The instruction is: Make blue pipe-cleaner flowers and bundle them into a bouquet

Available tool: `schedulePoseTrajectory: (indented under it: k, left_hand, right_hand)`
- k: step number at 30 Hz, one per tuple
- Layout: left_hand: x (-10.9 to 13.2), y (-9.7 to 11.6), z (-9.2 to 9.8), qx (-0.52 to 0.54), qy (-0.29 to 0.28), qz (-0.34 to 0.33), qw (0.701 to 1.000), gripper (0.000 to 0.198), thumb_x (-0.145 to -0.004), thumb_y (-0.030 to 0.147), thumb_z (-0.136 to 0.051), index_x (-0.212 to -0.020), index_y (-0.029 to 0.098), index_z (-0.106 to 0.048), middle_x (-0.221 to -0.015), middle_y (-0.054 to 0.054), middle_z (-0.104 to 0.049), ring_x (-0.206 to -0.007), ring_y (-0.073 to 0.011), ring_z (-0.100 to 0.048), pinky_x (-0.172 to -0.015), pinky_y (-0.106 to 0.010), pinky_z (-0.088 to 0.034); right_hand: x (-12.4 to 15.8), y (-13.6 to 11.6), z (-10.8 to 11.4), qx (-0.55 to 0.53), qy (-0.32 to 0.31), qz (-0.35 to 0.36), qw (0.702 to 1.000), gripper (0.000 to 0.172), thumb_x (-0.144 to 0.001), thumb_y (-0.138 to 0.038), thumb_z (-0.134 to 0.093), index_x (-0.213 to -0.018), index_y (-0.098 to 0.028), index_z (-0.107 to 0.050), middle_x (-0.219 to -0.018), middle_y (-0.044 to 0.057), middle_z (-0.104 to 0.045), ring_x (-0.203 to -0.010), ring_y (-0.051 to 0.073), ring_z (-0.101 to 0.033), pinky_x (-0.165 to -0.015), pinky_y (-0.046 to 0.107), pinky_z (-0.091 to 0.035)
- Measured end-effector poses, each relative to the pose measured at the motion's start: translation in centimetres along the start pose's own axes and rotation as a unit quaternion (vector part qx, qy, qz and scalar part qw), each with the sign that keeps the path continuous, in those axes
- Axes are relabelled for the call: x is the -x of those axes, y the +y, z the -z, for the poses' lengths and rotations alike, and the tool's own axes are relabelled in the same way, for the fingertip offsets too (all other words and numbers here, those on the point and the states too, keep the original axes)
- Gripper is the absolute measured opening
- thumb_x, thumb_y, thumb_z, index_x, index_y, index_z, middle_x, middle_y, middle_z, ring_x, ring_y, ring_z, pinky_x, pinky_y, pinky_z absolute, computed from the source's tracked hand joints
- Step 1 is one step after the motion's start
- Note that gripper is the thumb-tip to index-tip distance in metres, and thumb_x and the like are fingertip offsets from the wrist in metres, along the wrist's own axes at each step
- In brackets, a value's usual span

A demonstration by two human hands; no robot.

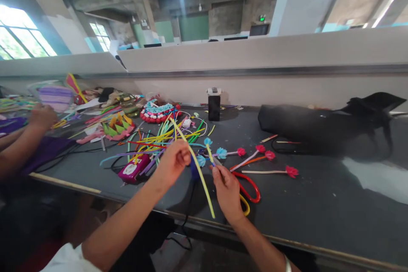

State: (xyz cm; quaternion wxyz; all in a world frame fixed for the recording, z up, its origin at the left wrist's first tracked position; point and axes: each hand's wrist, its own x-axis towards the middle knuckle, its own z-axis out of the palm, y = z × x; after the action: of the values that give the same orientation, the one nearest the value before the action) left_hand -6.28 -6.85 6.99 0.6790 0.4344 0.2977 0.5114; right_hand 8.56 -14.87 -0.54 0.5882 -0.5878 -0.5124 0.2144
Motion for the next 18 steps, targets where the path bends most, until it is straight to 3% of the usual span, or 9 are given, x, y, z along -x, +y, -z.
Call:
schedulePoseTrajectory:
  k: [2, 4, 7, 9, 14, 18]
  left_hand:
    - [1.0, -2.8, -0.3, -0.015, -0.006, 0.059, 0.998, 0.018, -0.067, 0.029, -0.068, -0.066, 0.019, -0.053, -0.056, 0.006, -0.041, -0.04, -0.0057, -0.043, -0.041, -0.021, -0.035]
    - [1.6, -4.1, -0.6, -0.049, -0.019, 0.1, 0.994, 0.02, -0.065, 0.031, -0.069, -0.062, 0.02, -0.053, -0.053, 0.006, -0.042, -0.038, -0.0065, -0.043, -0.04, -0.023, -0.032]
    - [2.3, -4.4, -0.8, -0.15, 0.01, 0.08, 0.985, 0.02, -0.065, 0.034, -0.07, -0.061, 0.02, -0.056, -0.047, 0.006, -0.04, -0.033, -0.0052, -0.035, -0.035, -0.022, -0.023]
    - [2.8, -4.3, -0.9, -0.215, 0.024, 0.049, 0.975, 0.018, -0.066, 0.035, -0.07, -0.064, 0.02, -0.06, -0.047, 0.006, -0.042, -0.034, -0.0053, -0.034, -0.036, -0.021, -0.023]
    - [4.1, -5.6, -1.5, -0.269, -0.032, 0.077, 0.959, 0.017, -0.065, 0.035, -0.069, -0.06, 0.022, -0.06, -0.051, 0.003, -0.046, -0.04, -0.0088, -0.037, -0.037, -0.024, -0.029]
    - [4.7, -6.2, -2.2, -0.314, -0.036, 0.058, 0.947, 0.016, -0.066, 0.032, -0.066, -0.059, 0.021, -0.057, -0.05, 0.003, -0.046, -0.044, -0.0097, -0.037, -0.04, -0.025, -0.03]
  right_hand:
    - [0.0, 0.1, 0.0, 0.001, -0.014, -0.011, 1.0, 0.043, -0.09, -0.05, -0.046, -0.093, -0.015, -0.072, -0.056, 0.0, -0.059, -0.054, 0.015, -0.054, -0.05, 0.025, -0.043]
    - [0.0, 0.2, 0.0, 0.0, -0.015, -0.019, 1.0, 0.044, -0.089, -0.051, -0.046, -0.095, -0.015, -0.071, -0.059, 0.001, -0.06, -0.057, 0.015, -0.055, -0.052, 0.024, -0.044]
    - [0.0, 0.5, -0.1, 0.001, -0.003, -0.02, 1.0, 0.044, -0.089, -0.051, -0.046, -0.099, -0.015, -0.07, -0.064, 0.001, -0.062, -0.059, 0.015, -0.055, -0.055, 0.025, -0.045]
    - [0.0, 0.7, -0.1, 0.002, -0.001, -0.025, 1.0, 0.043, -0.089, -0.05, -0.046, -0.101, -0.015, -0.069, -0.068, 0.002, -0.063, -0.061, 0.016, -0.056, -0.058, 0.026, -0.046]
    - [0.2, 0.4, 0.3, -0.024, -0.013, -0.046, 0.999, 0.038, -0.09, -0.047, -0.046, -0.1, -0.017, -0.066, -0.084, 0.004, -0.067, -0.077, 0.018, -0.06, -0.072, 0.028, -0.048]
    - [0.3, -0.7, 0.7, -0.058, -0.051, -0.032, 0.996, 0.034, -0.089, -0.045, -0.05, -0.101, -0.017, -0.064, -0.086, 0.004, -0.066, -0.083, 0.019, -0.06, -0.078, 0.028, -0.047]
